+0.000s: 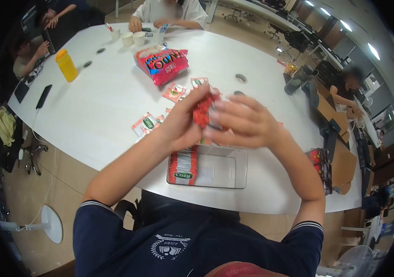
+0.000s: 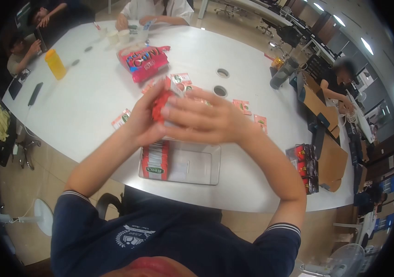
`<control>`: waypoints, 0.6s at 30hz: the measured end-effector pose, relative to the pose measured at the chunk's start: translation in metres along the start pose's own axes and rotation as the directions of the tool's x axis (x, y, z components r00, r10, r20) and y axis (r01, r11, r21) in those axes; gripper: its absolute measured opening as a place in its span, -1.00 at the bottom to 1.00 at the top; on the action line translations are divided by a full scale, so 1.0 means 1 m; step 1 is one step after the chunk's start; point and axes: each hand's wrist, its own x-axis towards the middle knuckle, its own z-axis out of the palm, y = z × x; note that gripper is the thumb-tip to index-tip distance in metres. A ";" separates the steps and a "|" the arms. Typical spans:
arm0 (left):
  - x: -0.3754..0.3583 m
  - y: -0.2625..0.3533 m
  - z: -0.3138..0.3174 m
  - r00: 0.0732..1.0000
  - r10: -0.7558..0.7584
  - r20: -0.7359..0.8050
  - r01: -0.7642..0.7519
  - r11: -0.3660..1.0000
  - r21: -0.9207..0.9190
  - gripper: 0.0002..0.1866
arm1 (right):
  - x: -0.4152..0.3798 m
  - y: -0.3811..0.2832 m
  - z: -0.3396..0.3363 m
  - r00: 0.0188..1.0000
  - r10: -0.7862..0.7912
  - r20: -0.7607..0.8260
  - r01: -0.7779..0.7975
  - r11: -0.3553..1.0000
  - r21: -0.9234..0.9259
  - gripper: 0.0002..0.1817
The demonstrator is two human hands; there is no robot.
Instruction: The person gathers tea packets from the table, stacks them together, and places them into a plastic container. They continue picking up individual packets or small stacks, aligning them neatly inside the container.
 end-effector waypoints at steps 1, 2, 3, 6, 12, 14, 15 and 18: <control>-0.003 0.002 0.003 0.991 0.002 0.131 0.006 0.998 -0.067 -0.58 | 0.004 -0.010 0.002 0.995 0.008 -0.096 -0.010 1.000 -0.019 -0.59; -0.004 0.002 0.007 0.966 0.007 0.257 0.027 0.991 -0.129 -0.55 | 0.008 -0.019 0.004 0.981 0.016 -0.195 -0.024 0.999 -0.037 -0.60; -0.003 0.004 0.011 0.929 0.017 0.371 0.056 0.981 -0.185 -0.51 | 0.011 -0.028 0.001 0.968 0.109 -0.227 -0.116 0.993 -0.018 -0.61; 0.004 0.003 0.000 0.863 0.092 0.496 0.073 0.950 -0.303 -0.32 | 0.028 -0.056 -0.012 0.888 0.382 -0.257 -0.387 0.921 0.033 -0.63; 0.001 -0.002 0.000 0.885 0.127 0.447 -0.004 0.964 -0.265 -0.10 | 0.052 -0.076 0.005 0.866 0.456 -0.203 -0.491 0.853 -0.175 -0.54; -0.006 0.000 -0.005 0.909 0.109 0.402 -0.034 0.981 -0.189 0.01 | 0.053 -0.074 0.000 0.841 0.517 -0.158 -0.536 0.836 -0.117 -0.58; -0.007 0.001 -0.007 0.920 0.105 0.378 -0.049 0.987 -0.155 0.07 | 0.053 -0.071 -0.006 0.830 0.542 -0.134 -0.552 0.831 -0.060 -0.58; -0.013 0.007 -0.006 0.963 0.045 0.267 -0.032 0.998 -0.052 0.11 | 0.046 -0.055 -0.015 0.822 0.560 -0.103 -0.557 0.828 0.058 -0.65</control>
